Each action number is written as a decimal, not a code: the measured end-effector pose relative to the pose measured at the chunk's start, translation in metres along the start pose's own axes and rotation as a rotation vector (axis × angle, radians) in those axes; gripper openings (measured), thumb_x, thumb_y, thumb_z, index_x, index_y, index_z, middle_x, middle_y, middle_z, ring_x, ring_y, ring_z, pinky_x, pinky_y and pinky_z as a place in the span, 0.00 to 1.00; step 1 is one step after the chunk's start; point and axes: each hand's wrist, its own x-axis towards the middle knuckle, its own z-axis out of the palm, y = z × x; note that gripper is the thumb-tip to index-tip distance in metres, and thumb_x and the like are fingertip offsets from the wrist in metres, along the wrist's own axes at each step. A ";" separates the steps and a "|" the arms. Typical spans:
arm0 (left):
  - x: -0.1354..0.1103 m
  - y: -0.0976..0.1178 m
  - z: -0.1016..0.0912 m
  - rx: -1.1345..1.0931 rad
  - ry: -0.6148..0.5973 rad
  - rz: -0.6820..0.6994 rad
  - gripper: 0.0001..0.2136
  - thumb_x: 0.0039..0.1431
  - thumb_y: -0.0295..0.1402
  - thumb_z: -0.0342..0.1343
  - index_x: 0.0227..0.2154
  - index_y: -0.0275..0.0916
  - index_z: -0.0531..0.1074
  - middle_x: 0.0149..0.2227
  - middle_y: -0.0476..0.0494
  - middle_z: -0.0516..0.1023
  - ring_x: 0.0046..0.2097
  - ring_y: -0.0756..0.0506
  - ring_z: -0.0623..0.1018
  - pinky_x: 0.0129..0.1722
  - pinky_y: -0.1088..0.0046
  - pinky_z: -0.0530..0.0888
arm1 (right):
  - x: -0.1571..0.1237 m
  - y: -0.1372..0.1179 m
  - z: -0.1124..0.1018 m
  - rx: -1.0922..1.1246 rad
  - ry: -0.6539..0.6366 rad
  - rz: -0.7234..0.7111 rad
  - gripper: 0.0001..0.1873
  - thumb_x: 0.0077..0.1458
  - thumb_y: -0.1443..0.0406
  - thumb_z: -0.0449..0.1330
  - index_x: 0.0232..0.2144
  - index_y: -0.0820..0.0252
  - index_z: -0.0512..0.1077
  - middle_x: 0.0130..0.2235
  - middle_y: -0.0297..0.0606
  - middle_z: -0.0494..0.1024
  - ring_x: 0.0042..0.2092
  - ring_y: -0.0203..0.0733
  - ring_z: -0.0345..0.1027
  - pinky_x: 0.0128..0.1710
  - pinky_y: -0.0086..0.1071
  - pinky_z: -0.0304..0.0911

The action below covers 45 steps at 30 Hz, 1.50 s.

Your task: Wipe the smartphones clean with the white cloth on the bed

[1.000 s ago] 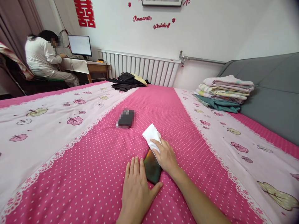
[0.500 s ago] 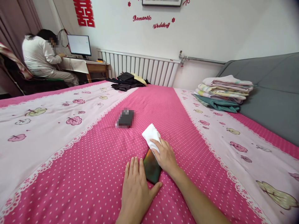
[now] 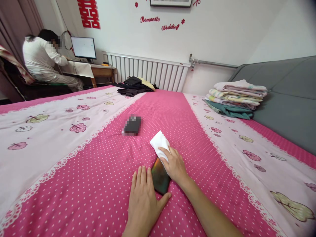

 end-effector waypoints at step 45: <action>-0.026 -0.022 -0.016 -0.222 0.031 0.243 0.33 0.60 0.54 0.41 0.55 0.28 0.64 0.56 0.29 0.70 0.59 0.37 0.68 0.59 0.54 0.64 | -0.077 -0.051 -0.015 0.049 0.119 -0.108 0.18 0.60 0.61 0.55 0.53 0.50 0.70 0.55 0.41 0.68 0.57 0.46 0.57 0.59 0.41 0.51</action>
